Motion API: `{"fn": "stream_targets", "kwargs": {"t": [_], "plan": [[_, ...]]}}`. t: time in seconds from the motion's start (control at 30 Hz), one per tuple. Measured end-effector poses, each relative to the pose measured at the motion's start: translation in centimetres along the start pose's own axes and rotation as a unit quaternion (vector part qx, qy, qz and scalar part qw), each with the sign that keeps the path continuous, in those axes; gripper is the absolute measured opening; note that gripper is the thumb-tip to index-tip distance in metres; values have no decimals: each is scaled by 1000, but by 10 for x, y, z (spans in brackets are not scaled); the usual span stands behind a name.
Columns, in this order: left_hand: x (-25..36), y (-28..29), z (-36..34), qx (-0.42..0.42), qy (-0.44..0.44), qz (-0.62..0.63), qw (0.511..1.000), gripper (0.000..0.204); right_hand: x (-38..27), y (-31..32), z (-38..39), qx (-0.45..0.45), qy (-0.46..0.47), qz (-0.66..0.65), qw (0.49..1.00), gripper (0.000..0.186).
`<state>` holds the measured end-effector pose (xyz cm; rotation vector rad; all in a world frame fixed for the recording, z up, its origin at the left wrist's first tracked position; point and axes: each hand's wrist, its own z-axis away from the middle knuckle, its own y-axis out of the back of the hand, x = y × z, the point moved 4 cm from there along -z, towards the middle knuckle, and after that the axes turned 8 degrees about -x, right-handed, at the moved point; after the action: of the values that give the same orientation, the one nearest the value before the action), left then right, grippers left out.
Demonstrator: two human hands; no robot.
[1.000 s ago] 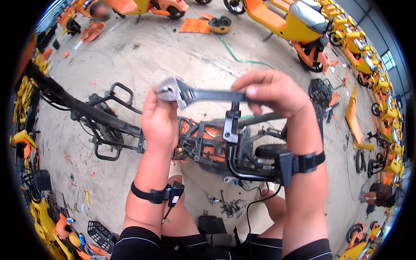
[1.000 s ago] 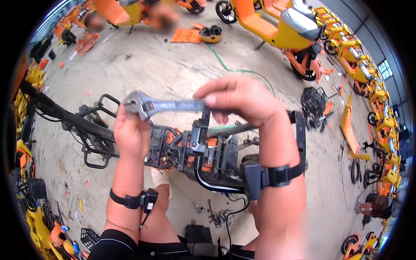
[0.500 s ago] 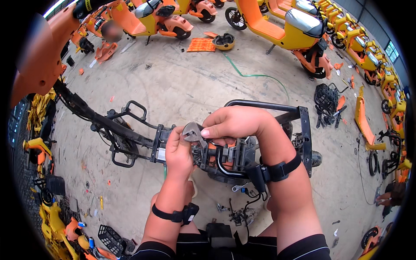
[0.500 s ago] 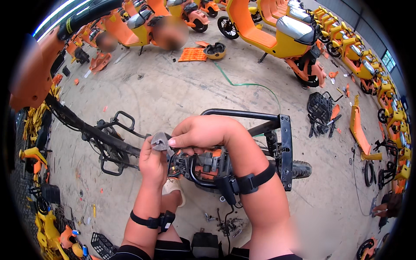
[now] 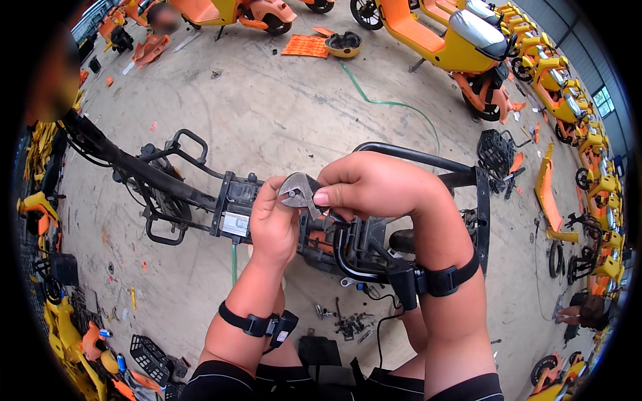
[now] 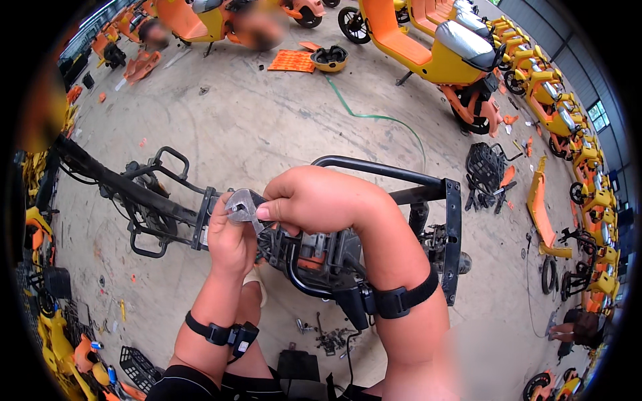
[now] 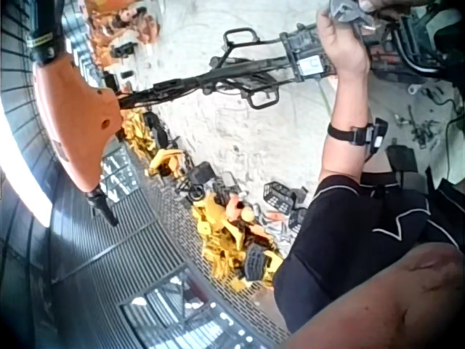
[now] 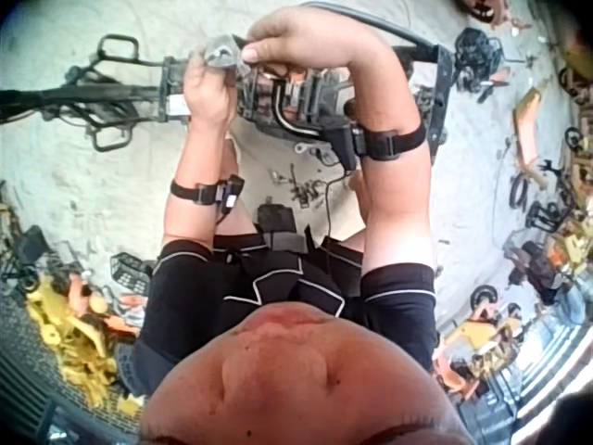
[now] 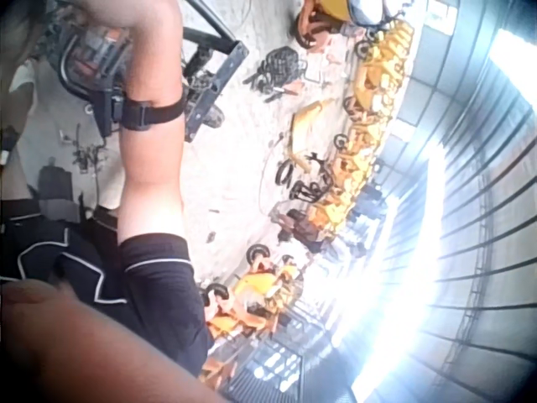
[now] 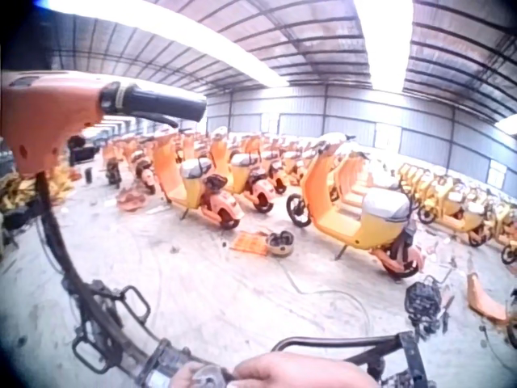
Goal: The person uses an adjustable wrench to tighten a bolt on a scooter's metal frame. They adjust the wrench size, position it on the bolt, and rotate it several times to secure the bracket.
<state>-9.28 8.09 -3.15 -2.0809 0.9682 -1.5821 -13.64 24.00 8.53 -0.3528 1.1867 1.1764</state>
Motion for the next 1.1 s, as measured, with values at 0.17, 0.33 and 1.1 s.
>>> {"fn": "stream_targets", "kwargs": {"t": [0.17,0.33,1.1], "plan": [[1,-5,-2,19,-8,2,1000,15,1,3,1,3,-34,2,999,30],[-1,-9,-3,15,-7,26,1000,15,-3,2,1,15,-65,-1,998,30],[-13,-1,-2,11,35,98,995,18,7,5,3,-6,-45,-92,995,23]]}}
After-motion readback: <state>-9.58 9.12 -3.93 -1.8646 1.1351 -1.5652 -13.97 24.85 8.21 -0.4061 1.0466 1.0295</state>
